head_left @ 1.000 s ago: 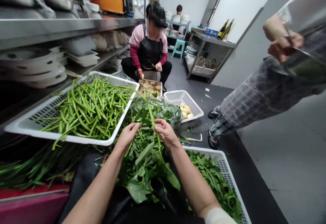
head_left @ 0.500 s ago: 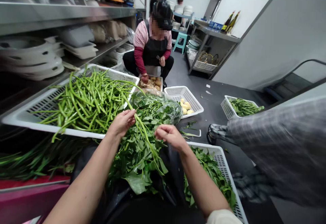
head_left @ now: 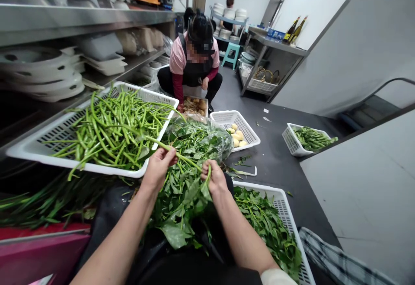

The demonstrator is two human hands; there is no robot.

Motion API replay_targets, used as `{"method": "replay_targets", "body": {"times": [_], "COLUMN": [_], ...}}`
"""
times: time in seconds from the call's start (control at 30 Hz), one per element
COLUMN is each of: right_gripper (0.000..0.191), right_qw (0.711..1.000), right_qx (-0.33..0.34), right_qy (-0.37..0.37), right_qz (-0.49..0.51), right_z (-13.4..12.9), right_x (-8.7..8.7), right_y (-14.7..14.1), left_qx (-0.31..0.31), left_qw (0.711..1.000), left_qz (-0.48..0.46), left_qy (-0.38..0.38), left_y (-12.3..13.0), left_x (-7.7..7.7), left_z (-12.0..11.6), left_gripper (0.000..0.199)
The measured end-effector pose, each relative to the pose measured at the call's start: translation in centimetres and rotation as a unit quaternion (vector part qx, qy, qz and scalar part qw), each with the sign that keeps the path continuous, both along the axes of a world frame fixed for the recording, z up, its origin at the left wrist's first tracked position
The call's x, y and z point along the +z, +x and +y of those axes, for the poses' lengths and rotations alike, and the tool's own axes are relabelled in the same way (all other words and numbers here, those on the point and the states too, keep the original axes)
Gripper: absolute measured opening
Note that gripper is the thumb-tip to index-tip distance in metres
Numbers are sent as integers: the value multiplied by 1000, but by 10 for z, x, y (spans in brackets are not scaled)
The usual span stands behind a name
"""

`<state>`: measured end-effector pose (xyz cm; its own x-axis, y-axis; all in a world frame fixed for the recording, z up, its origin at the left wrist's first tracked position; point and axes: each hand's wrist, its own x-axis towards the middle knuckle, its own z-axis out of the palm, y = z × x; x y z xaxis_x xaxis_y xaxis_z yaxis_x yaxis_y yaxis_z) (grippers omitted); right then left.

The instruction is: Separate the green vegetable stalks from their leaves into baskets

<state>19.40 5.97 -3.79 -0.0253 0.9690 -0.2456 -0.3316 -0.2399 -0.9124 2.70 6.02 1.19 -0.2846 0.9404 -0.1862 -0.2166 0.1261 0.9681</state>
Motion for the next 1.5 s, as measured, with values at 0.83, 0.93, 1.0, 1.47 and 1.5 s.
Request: {"method": "replay_targets", "body": {"times": [0.83,0.93,1.0,1.47,1.5], "right_gripper": [23,25,17,19,19], "right_qw": [793,742,731,856,845], "right_qx": [-78,93,121,287,270], "right_qy": [284,125,70,267,293], "right_qz": [-533,-652,-668,-337,-356], "right_z": [-54,-56,-58,-37,-33], "right_x": [87,67,50,32,29], "right_y": [100,144,145,4,7], "left_qx": [-70,-112,-142,-272,-284], "left_qw": [964,985,986,933,932], "left_qz": [-201,-72,-4,232,219], "left_qy": [-160,-108,-84,-46,-45], "left_y": [18,15,16,14,13], "left_x": [0,3,3,-1,-3], "left_z": [-24,-26,-27,-43,-45], "left_gripper": [13,27,34,32,33]}}
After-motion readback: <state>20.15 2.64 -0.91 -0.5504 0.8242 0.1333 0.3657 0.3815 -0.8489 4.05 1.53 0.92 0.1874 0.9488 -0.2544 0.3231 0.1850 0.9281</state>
